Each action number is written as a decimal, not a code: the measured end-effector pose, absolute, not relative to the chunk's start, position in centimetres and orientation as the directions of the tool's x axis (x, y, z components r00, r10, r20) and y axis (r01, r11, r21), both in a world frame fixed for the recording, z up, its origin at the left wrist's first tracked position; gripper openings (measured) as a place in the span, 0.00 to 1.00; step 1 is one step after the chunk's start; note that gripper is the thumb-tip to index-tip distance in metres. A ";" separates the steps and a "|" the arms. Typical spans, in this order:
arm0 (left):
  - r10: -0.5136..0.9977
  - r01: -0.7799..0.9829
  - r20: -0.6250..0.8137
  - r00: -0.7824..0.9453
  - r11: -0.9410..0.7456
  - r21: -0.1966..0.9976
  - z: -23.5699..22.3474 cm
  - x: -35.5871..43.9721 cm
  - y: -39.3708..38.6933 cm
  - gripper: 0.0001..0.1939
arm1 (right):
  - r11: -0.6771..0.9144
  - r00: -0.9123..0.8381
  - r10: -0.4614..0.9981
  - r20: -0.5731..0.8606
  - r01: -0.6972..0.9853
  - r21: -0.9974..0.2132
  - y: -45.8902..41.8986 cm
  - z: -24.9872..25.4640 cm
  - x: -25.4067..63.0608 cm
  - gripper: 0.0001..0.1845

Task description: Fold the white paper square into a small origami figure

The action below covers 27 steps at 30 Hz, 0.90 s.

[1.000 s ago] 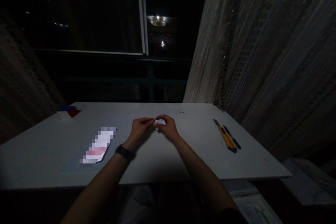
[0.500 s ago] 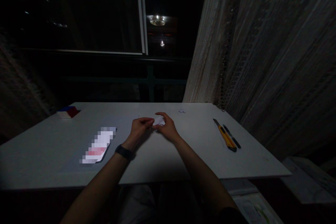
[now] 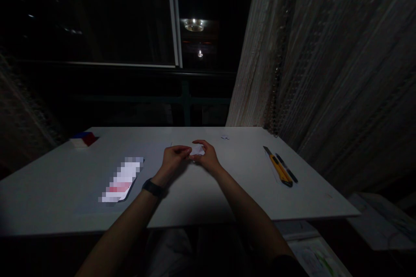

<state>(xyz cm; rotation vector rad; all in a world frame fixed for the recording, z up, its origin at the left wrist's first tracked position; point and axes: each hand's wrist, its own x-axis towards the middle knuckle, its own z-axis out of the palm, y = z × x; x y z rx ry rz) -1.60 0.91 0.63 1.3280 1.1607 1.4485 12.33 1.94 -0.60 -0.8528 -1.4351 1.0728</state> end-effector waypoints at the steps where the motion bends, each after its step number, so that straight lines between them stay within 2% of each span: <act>1: 0.968 0.023 0.230 -0.099 -0.229 0.973 0.6 -1.6 0.9 0.10 | 0.348 -0.145 0.925 0.350 -0.045 -0.937 2.0 -0.6 12.3 0.32; 12: 0.969 0.051 0.231 -0.083 -0.227 0.972 0.4 -1.7 1.0 0.10 | 0.339 -0.185 0.920 0.346 -0.071 -0.938 2.1 -0.9 12.6 0.31; 21: 0.977 -0.011 0.209 -0.050 -0.209 0.978 0.7 -1.5 0.8 0.11 | 0.220 -0.185 0.951 0.248 -0.160 -0.962 2.0 -0.7 12.8 0.29; 27: 0.992 -0.107 0.130 0.001 -0.129 0.986 0.8 -1.7 0.5 0.15 | 0.128 -0.190 0.968 0.166 -0.196 -0.972 2.2 -0.8 12.9 0.28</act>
